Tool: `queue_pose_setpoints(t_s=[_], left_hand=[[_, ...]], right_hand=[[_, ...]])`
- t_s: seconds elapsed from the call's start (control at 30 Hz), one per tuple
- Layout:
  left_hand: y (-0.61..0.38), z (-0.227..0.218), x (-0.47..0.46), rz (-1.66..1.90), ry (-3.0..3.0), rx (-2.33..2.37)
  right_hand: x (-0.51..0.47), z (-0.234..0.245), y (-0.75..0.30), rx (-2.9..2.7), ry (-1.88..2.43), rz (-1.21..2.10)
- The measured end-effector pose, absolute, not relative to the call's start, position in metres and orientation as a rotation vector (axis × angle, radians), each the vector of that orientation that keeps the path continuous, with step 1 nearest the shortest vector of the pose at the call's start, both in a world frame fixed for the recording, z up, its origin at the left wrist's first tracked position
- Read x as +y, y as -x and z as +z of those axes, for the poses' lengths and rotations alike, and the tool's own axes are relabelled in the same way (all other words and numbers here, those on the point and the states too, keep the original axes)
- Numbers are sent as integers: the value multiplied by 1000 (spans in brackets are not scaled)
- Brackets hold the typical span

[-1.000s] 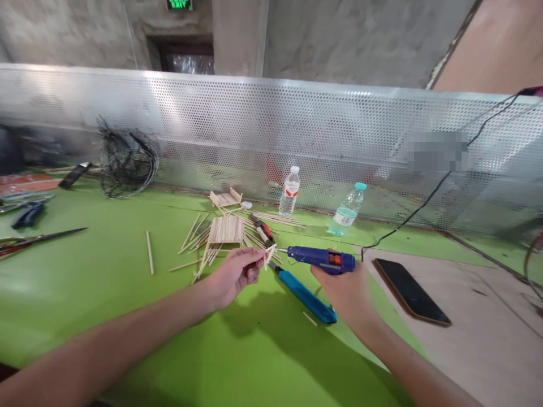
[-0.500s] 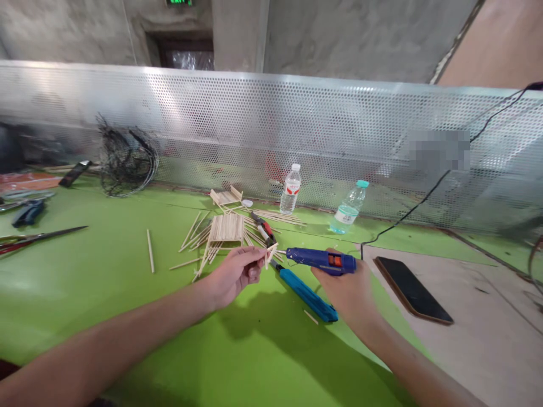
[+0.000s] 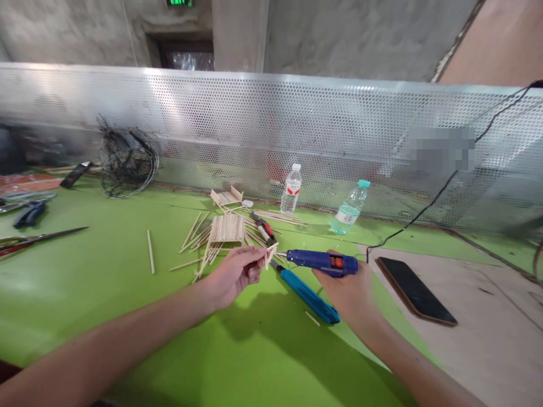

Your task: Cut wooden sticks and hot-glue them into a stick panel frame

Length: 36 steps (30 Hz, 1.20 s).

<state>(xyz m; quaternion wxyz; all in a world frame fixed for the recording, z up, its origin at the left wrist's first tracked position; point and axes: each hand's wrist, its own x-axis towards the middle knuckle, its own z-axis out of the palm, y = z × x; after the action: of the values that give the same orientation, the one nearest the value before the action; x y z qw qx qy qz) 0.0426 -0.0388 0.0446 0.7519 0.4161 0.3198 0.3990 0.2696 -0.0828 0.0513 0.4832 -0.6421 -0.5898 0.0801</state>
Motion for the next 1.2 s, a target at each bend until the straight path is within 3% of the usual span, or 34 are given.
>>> queue_pose_setpoints(t_s=[1.2], left_hand=[[-43, 46, -37, 899, -886, 691]], right_hand=[[-85, 50, -275, -1449, 1505, 212]])
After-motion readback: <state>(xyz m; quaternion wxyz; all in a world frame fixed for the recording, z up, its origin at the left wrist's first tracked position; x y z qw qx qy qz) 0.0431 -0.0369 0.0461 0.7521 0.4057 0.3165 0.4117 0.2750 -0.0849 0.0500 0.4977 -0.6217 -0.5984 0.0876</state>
